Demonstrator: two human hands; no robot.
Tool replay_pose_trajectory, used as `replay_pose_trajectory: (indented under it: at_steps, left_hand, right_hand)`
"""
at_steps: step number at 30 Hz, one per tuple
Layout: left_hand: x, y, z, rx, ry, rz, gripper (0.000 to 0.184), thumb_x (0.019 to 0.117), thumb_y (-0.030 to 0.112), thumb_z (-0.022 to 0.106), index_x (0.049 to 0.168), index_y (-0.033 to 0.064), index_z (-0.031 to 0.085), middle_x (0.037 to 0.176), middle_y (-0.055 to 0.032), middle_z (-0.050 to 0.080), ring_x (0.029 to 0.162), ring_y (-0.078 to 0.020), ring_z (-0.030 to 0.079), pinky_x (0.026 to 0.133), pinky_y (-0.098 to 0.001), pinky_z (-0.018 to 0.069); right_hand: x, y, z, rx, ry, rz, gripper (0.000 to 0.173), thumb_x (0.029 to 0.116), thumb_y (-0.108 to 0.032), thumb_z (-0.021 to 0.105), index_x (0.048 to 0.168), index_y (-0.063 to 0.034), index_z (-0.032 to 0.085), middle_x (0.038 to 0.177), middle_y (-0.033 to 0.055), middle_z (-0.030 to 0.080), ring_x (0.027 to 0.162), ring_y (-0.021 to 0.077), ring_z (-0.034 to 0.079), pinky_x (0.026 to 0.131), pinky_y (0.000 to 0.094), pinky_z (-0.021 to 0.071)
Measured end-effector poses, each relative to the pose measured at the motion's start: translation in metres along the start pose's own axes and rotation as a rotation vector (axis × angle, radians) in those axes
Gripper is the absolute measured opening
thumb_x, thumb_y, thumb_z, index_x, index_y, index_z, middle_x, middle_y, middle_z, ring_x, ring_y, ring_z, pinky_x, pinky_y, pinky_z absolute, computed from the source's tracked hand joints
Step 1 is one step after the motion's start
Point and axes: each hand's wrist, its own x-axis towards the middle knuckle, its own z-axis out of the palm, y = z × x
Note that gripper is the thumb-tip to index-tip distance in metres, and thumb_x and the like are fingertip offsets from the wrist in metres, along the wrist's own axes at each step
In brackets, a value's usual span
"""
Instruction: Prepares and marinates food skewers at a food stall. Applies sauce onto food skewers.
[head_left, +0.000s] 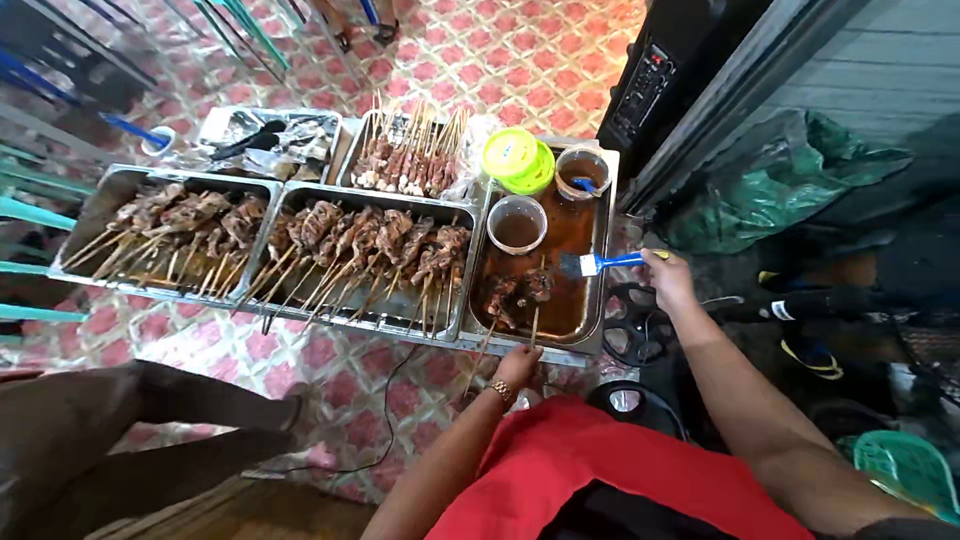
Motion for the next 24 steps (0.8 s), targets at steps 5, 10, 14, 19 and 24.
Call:
replay_pose_trajectory:
  at_steps: [5,10,14,19,24]
  left_hand:
    - [-0.028,0.062,-0.015,0.949,0.139,-0.187,0.04,0.1041,0.012,0.045,0.141,-0.0047,0.048,0.132,-0.0285,0.061,0.122,-0.0455,0.061,0.098,-0.063,0.0491]
    - [-0.024,0.074,-0.034,0.945,0.101,-0.095,0.038,0.1044,0.012,0.043,0.137,-0.0052,0.052,0.133,-0.0278,0.061,0.124,-0.0439,0.06,0.101,-0.0632,0.0479]
    - [-0.008,0.05,-0.046,0.484,0.059,0.041,0.04,0.1122,0.022,0.032,0.125,-0.002,0.061,0.098,-0.0167,0.062,0.085,-0.0264,0.06,0.082,-0.0443,0.0501]
    - [0.003,0.013,-0.034,-0.083,0.035,-0.012,0.031,0.112,0.019,0.035,0.112,0.0004,0.06,0.062,0.0052,0.039,0.048,-0.0069,0.034,0.049,-0.0241,0.0347]
    - [0.003,-0.013,-0.03,-0.206,0.019,-0.044,0.037,0.1129,0.021,0.033,0.125,-0.0001,0.061,0.065,0.0022,0.051,0.051,-0.0072,0.043,0.05,-0.0239,0.0386]
  right_hand:
    - [-0.014,0.008,-0.009,-0.346,0.016,-0.137,0.032,0.1079,-0.028,0.055,0.123,-0.0013,0.067,0.098,0.0164,0.07,0.081,0.024,0.067,0.08,0.0456,0.0559]
    - [-0.027,0.001,0.002,-0.27,0.008,-0.13,0.029,0.1074,-0.025,0.056,0.117,-0.0004,0.068,0.091,0.0113,0.07,0.073,0.0156,0.065,0.073,0.036,0.0562]
    - [-0.029,-0.004,0.015,-0.017,-0.072,-0.078,0.026,0.1077,-0.022,0.055,0.116,0.0012,0.065,0.083,0.006,0.068,0.064,0.0088,0.062,0.062,0.0263,0.0541]
    - [-0.007,0.009,0.053,-0.22,-0.165,-0.019,0.033,0.1085,-0.029,0.053,0.123,-0.0017,0.065,0.092,0.0095,0.07,0.07,0.0133,0.061,0.065,0.0326,0.0514]
    - [-0.008,-0.052,0.048,-0.242,-0.183,-0.356,0.028,0.1067,-0.022,0.056,0.12,-0.0009,0.068,0.095,0.011,0.071,0.078,0.0146,0.067,0.075,0.0345,0.057]
